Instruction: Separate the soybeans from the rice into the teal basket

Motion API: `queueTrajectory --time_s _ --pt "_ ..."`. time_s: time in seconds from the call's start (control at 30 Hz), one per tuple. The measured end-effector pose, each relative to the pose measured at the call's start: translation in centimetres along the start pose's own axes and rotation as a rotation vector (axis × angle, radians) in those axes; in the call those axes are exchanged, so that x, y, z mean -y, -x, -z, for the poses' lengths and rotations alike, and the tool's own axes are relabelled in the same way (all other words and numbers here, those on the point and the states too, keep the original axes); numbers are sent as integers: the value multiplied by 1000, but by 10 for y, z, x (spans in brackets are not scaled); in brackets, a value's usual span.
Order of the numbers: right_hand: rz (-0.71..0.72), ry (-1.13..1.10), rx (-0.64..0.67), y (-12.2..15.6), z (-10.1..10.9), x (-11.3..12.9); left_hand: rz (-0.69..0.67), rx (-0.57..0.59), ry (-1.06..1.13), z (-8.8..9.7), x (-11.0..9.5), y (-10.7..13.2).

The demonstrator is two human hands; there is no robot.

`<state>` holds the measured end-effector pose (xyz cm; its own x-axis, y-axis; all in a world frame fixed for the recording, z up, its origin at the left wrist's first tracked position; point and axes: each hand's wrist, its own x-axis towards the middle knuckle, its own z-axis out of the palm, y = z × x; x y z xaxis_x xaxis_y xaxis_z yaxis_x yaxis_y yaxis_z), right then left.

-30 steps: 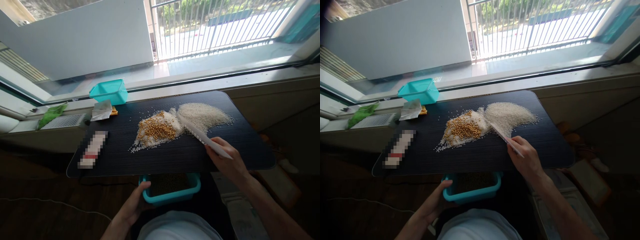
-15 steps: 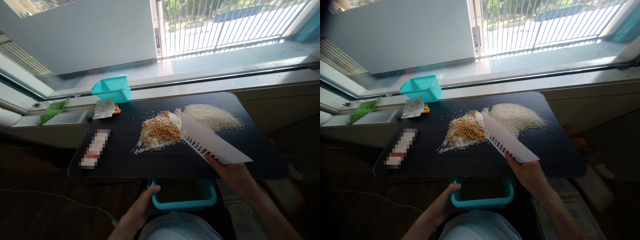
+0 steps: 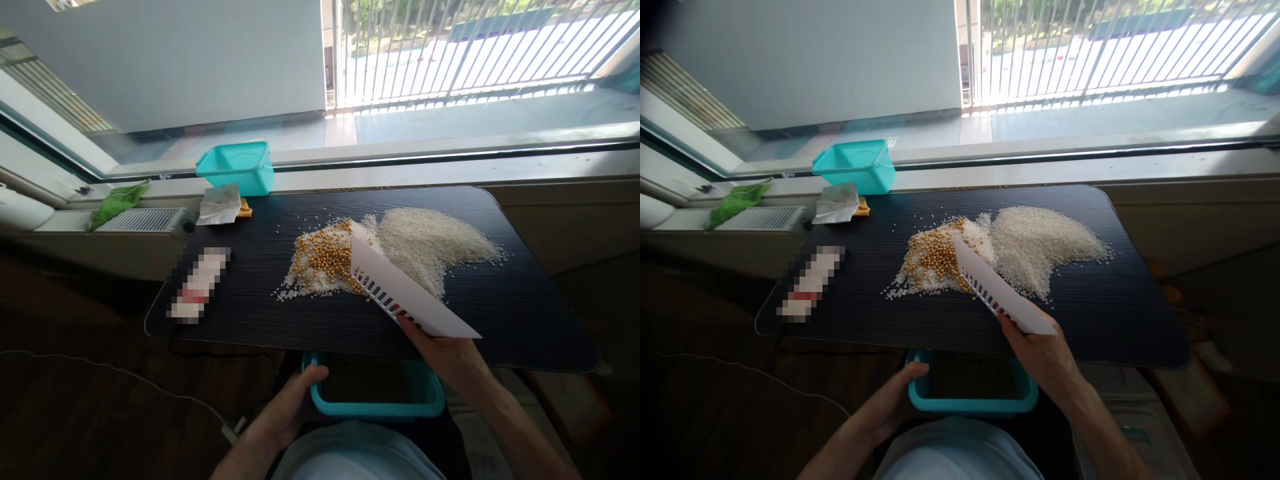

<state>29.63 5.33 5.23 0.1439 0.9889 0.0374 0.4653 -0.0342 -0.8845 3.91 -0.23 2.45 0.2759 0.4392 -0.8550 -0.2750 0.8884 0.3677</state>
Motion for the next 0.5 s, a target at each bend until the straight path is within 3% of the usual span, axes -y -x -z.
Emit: queueTrajectory --time_s 0.3,0.5 --pt "18 22 140 1 -5 1 -8 13 0 0 -1 -1" --pt "-13 7 130 3 2 10 -14 20 -12 2 0 -2"
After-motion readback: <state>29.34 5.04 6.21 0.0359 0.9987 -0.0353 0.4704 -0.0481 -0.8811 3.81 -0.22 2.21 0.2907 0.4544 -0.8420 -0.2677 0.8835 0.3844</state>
